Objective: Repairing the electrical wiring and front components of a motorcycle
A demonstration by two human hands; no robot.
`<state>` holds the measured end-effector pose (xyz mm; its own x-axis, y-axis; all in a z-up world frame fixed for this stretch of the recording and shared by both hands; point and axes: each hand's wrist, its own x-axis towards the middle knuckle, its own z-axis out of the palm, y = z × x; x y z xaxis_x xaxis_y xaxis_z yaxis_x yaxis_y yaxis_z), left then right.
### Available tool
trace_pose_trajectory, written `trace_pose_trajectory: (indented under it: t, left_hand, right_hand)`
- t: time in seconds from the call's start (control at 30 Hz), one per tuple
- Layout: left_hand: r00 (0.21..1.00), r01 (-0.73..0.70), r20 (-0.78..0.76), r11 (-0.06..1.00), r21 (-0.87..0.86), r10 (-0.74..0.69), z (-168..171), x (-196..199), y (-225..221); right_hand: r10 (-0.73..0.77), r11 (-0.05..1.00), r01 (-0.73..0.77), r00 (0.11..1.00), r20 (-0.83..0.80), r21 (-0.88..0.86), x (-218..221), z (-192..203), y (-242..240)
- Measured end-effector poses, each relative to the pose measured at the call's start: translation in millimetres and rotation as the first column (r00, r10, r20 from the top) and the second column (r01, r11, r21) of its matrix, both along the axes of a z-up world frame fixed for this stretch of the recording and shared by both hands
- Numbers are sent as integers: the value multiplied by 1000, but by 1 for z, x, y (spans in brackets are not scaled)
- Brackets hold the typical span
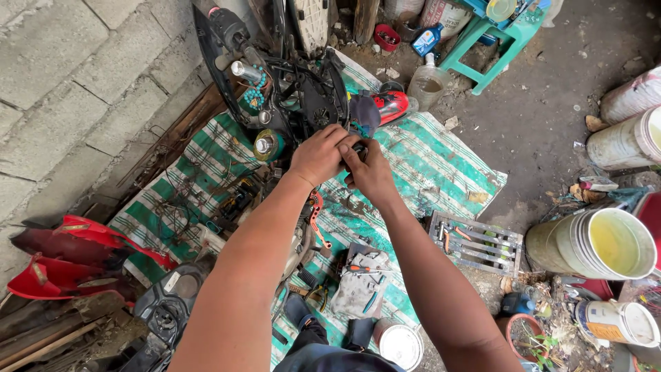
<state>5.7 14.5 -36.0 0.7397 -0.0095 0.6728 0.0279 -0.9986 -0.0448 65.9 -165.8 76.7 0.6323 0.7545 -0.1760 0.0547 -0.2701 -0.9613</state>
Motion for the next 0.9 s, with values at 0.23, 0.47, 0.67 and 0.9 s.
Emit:
trace_pose_trajectory:
  t: [0.23, 0.47, 0.67, 0.9]
  left_hand:
    - [999, 40, -35, 999, 23, -40, 12, -9, -7]
    - [988, -19, -154, 999, 34, 24, 3, -3, -4]
    - [989, -78, -128, 997, 11, 79, -5, 0, -4]
    - [993, -53, -104, 998, -15, 52, 5, -2, -8]
  right_hand:
    - [2, 999, 5, 985, 174, -39, -1, -35, -10]
    - [64, 915, 209, 769, 636, -345, 17, -55, -24]
    - [-88, 971, 188, 855, 512, -148, 24, -31, -68]
    - [-78, 984, 155, 819, 568, -89, 26, -33, -62]
